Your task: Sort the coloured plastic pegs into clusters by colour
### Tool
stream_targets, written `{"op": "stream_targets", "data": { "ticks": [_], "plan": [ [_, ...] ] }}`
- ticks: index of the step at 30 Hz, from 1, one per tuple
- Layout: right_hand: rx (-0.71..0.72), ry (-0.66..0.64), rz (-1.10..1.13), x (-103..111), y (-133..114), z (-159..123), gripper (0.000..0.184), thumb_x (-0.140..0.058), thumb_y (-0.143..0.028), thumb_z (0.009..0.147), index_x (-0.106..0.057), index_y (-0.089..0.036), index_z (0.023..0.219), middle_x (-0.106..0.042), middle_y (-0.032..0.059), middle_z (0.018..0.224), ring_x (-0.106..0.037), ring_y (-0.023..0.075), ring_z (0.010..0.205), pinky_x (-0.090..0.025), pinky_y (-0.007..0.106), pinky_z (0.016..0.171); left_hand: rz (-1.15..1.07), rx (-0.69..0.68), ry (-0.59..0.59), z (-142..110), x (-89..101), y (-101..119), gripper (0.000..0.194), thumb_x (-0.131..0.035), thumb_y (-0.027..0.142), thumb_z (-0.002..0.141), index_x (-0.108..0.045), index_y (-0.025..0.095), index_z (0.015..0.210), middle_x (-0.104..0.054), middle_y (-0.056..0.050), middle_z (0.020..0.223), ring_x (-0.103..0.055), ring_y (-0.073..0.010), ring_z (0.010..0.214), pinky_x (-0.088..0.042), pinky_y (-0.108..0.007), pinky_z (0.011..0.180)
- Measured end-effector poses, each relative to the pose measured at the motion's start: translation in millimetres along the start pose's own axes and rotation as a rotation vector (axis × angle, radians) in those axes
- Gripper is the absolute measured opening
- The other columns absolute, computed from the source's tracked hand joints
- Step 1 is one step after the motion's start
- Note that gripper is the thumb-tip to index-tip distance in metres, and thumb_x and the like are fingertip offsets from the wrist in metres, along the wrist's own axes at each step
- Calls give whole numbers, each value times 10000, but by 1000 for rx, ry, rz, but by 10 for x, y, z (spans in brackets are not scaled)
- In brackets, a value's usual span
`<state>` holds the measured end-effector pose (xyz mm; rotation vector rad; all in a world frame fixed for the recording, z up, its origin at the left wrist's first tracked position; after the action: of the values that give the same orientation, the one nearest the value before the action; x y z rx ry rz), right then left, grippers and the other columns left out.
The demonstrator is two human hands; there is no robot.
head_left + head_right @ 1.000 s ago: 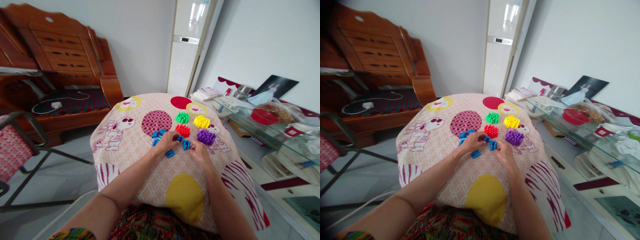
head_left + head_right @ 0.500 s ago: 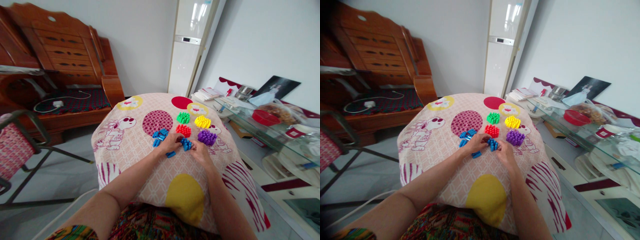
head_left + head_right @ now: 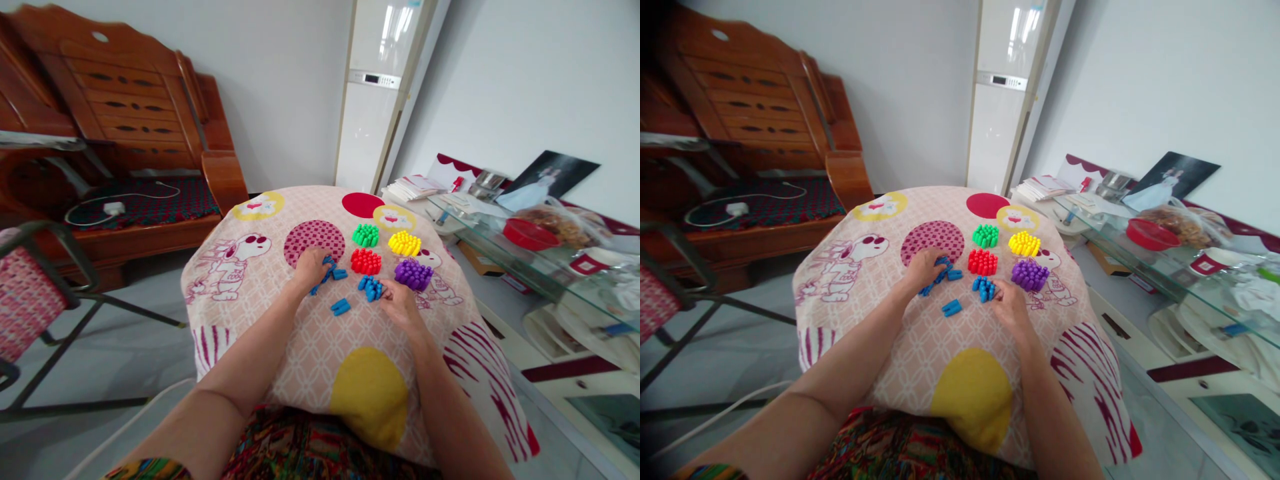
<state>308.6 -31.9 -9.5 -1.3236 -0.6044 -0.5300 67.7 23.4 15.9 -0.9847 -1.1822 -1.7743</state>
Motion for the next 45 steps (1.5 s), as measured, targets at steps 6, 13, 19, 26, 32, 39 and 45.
{"op": "stream_targets", "data": {
  "ticks": [6, 13, 19, 26, 32, 39, 45],
  "plan": [
    [3, 2, -2, 1, -2, -5, 522, -516, -89, 607, -741, -122, 1078, -651, 1, 634, -584, 151, 586, -410, 251, 595, -216, -25, 129, -49, 188, 70, 207, -606, 123, 798, -723, 169, 961, -739, -53, 938, -667, -192, 889, -503, -285, 826],
    [20, 17, 29, 18, -24, -12, 537, -507, -92, 597, -740, -140, 1079, -638, -12, 612, -565, 141, 565, -408, 239, 583, -576, -341, -3, -284, 123, 521, 169, -646, 148, 816, -732, 169, 961, -726, -33, 894, -649, -132, 765, -495, -222, 703],
    [28, 20, 6, 33, -63, -20, 496, -507, -109, 596, -754, -161, 1023, -630, -14, 607, -560, 146, 566, -416, 251, 598, -589, -465, -71, -366, -100, 759, 183, -646, 100, 805, -745, 171, 942, -701, -55, 916, -632, -143, 801, -505, -238, 739],
    [8, 16, 4, 28, -42, -13, 508, -510, -122, 593, -750, -156, 1039, -646, -8, 627, -582, 153, 585, -426, 252, 603, -517, -457, -38, -340, -181, 747, 209, -615, 70, 804, -723, 159, 959, -691, -51, 917, -620, -142, 808, -498, -256, 780],
    [20, 7, 16, 20, -35, -20, 514, -501, -117, 600, -750, -160, 1048, -639, -16, 623, -569, 144, 572, -421, 246, 598, -470, -376, 44, -297, -95, 642, 203, -570, 110, 817, -698, 154, 969, -687, -52, 900, -616, -139, 784, -492, -250, 745],
    [14, -10, 17, 15, -34, -16, 468, -513, -103, 611, -754, -153, 1008, -638, -14, 612, -565, 143, 577, -408, 230, 574, -136, 62, 148, -152, 228, -148, 169, -640, 219, 785, -718, 158, 922, -713, -64, 882, -632, -182, 787, -470, -271, 711],
    [21, -11, 11, 16, -32, -11, 449, -517, -111, 615, -753, -148, 995, -636, -12, 616, -565, 146, 584, -408, 230, 575, -19, 99, -46, -163, 188, -439, 122, -703, 281, 721, -730, 188, 797, -697, -23, 728, -614, -167, 698, -408, -238, 598]
  ]
}}
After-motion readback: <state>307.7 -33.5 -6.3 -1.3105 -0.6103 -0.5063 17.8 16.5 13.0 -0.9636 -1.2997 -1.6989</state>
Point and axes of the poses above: each hand's wrist, its own z-axis towards the middle knuckle, its own x-axis out of the back of the hand, y = z × x, the point moved 5 cm from there along z, towards the middle knuckle
